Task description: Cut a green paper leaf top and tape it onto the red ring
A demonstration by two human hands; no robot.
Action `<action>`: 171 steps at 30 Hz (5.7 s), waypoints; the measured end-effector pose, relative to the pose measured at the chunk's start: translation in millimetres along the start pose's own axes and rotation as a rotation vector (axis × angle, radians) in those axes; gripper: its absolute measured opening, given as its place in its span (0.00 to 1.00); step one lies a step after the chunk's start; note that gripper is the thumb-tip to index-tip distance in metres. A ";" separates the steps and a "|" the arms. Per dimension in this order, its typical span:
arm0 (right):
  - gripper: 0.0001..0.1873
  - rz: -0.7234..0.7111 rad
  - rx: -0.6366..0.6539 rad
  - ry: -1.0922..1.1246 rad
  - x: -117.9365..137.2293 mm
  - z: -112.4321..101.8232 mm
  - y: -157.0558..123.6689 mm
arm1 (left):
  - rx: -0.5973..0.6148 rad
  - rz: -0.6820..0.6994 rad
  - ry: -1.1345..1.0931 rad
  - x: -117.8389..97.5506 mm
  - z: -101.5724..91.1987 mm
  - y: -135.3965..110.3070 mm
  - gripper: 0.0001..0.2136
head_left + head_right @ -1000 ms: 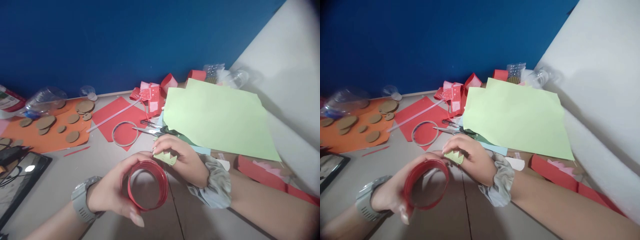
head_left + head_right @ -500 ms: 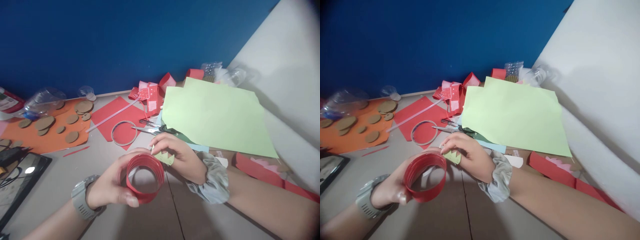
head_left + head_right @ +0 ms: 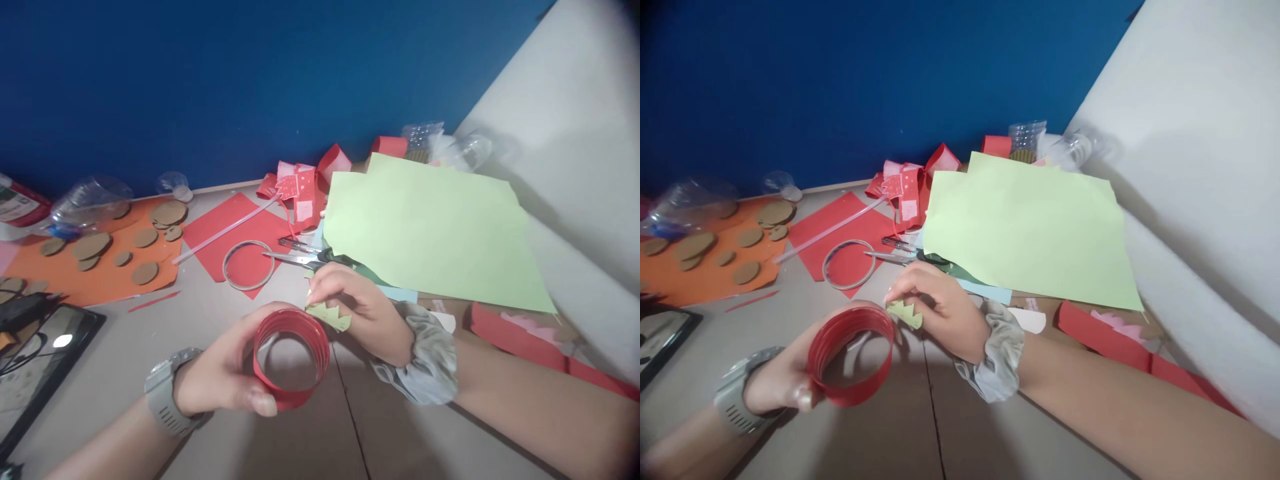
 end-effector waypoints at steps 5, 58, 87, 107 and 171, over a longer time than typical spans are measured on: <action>0.09 0.039 -0.002 -0.016 -0.3 0.8 -1.2 | -0.047 0.023 -0.005 -0.8 0.5 -0.3 0.28; 0.13 0.188 0.170 -0.011 6.0 2.3 -1.1 | -0.094 -0.039 0.227 4.8 1.0 -1.8 0.28; 0.10 0.235 0.089 -0.159 4.0 1.7 -0.8 | -0.110 -0.096 0.272 9.2 5.9 -3.7 0.44; 0.10 0.197 0.166 -0.176 8.1 2.7 -0.9 | -0.055 -0.080 0.295 9.8 4.7 -1.5 0.45; 0.15 0.272 0.183 0.008 12.1 3.0 -2.3 | -0.192 0.028 0.193 14.6 6.8 -2.4 0.38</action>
Point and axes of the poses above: each hand's wrist, its own y-axis towards the middle knuckle, its own z-axis out of the palm, x = y × z, the point moved 1 cm from there along y, towards the middle knuckle, and after that the axes turned 5 degrees about x, right-handed, at the moved point
